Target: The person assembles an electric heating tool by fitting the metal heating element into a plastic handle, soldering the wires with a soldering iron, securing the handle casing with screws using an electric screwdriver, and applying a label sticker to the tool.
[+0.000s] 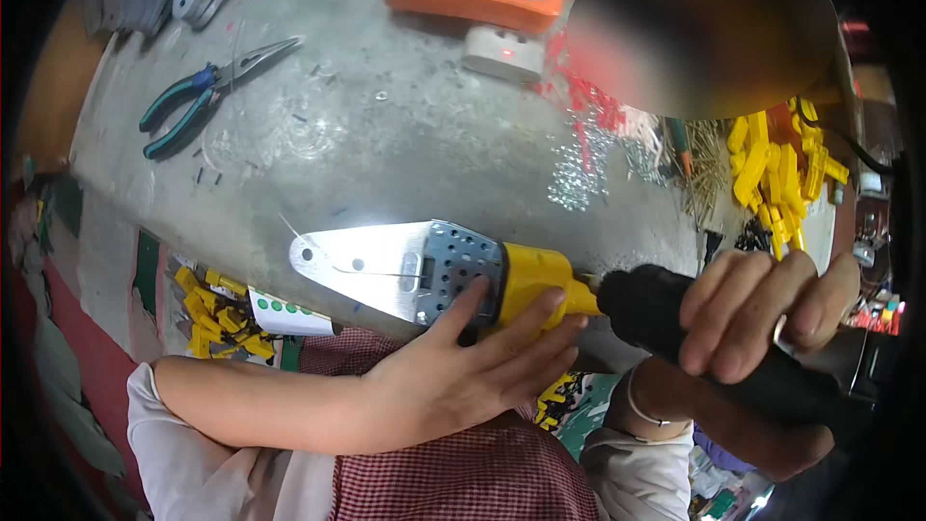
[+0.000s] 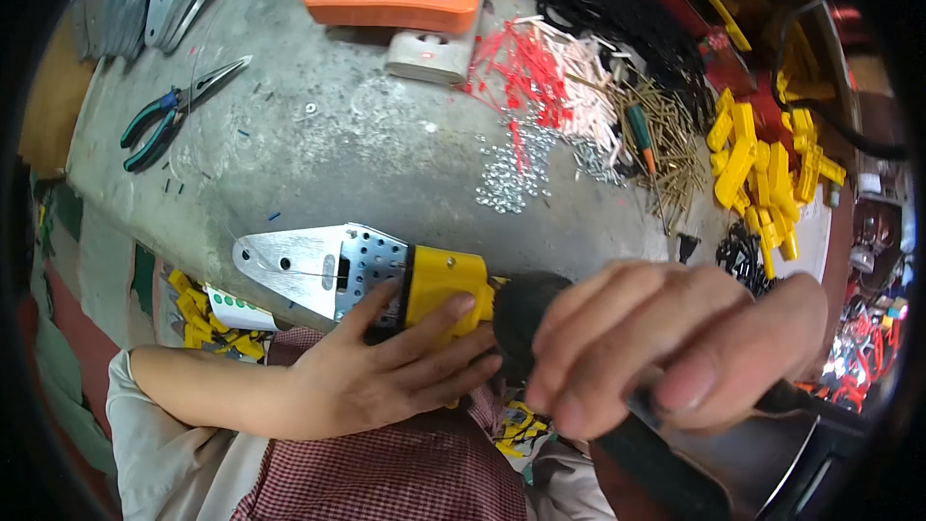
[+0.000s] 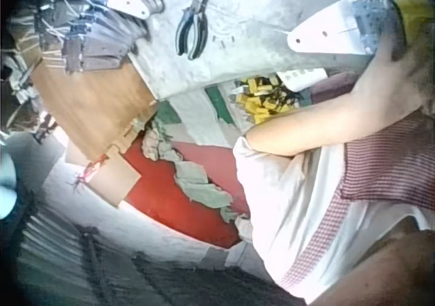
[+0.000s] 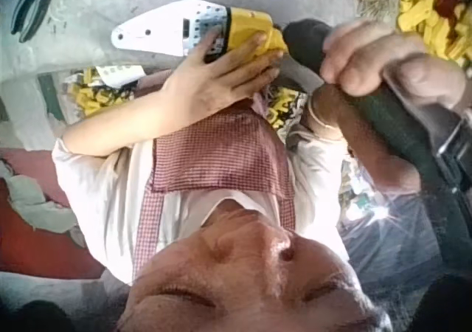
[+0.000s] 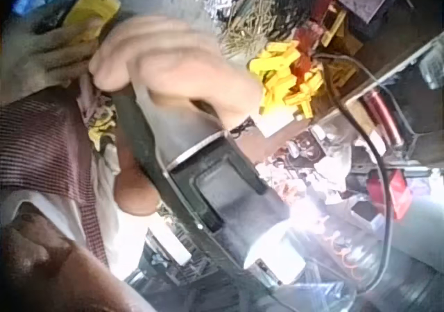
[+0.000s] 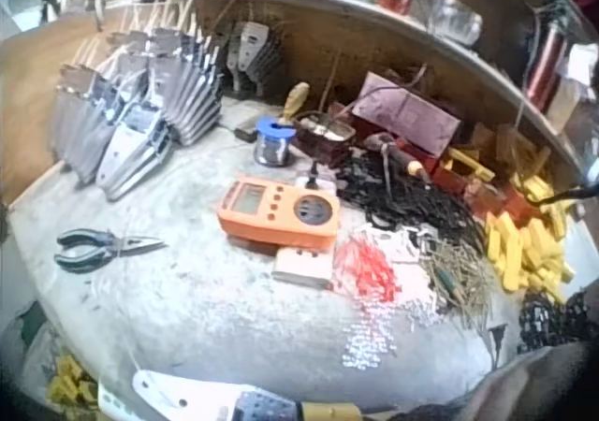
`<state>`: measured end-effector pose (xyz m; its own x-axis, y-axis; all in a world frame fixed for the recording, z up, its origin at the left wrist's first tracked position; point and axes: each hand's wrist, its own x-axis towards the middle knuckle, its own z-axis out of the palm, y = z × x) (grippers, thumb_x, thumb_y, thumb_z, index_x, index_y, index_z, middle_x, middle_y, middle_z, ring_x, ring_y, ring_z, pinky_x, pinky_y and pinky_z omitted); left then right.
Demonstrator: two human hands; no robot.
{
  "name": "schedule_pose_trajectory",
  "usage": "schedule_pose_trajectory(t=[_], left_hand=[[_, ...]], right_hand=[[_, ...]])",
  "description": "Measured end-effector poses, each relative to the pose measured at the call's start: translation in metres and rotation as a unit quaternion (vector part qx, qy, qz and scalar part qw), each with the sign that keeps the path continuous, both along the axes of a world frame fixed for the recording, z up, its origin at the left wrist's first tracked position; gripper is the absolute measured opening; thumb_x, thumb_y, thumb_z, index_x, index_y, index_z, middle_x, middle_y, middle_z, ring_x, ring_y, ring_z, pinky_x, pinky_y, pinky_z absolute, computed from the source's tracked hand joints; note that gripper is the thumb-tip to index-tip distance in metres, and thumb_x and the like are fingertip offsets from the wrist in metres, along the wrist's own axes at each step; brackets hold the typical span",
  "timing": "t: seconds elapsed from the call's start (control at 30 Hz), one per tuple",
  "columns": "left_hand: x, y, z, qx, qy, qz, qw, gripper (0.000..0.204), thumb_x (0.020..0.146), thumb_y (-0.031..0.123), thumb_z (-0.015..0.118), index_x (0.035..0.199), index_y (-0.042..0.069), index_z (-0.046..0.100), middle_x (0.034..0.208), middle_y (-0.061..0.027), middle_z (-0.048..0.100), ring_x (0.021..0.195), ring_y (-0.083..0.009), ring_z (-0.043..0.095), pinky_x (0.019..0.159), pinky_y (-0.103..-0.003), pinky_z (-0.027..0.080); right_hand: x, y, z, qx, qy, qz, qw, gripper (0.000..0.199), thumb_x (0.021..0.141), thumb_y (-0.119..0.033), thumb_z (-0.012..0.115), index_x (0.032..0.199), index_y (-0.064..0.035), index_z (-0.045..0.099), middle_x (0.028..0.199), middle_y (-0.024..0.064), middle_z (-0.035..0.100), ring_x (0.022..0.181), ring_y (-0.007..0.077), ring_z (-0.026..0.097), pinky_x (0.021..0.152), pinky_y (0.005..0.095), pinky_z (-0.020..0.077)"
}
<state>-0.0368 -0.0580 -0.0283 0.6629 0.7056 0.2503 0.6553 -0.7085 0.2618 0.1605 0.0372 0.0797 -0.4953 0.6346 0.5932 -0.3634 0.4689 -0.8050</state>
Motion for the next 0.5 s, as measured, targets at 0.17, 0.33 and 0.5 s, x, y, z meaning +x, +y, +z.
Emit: schedule_pose_trajectory(t=[0.17, 0.33, 0.5], left_hand=[[-0.008, 0.005, -0.007, 0.027, -0.046, -0.024, 0.998, 0.034, 0.085, 0.036, 0.051, 0.116, 0.022, 0.058, 0.14, 0.0027, 0.048, 0.136, -0.0185, 0.039, 0.1, -0.054, 0.035], [-0.007, 0.005, -0.016, 0.019, -0.089, -0.02, 0.996, 0.032, 0.084, 0.034, 0.051, 0.112, 0.02, 0.06, 0.136, -0.0001, 0.05, 0.136, -0.0186, 0.037, 0.099, -0.055, 0.035], [0.006, 0.001, -0.025, 0.066, -0.11, -0.007, 0.992, 0.035, 0.086, 0.03, 0.047, 0.116, 0.013, 0.056, 0.136, -0.0067, 0.048, 0.133, -0.0252, 0.038, 0.102, -0.053, 0.035]], right_hand=[[-0.037, -0.002, -0.013, -0.041, 0.007, -0.062, 0.997, 0.041, 0.08, -0.025, 0.069, 0.104, -0.007, 0.041, 0.073, 0.0068, 0.059, 0.056, 0.018, 0.055, 0.058, 0.0285, 0.0438], [-0.058, 0.008, -0.03, -0.085, 0.031, -0.119, 0.989, 0.052, 0.069, -0.029, 0.08, 0.096, -0.0088, 0.041, 0.067, 0.0014, 0.055, 0.046, 0.0109, 0.047, 0.05, 0.0215, 0.0368], [-0.028, 0.041, -0.022, -0.082, -0.063, 0.198, 0.975, 0.063, 0.089, -0.06, 0.054, 0.111, -0.0025, 0.043, 0.082, 0.0153, 0.059, 0.067, 0.0283, 0.062, 0.061, 0.0405, 0.0539]])
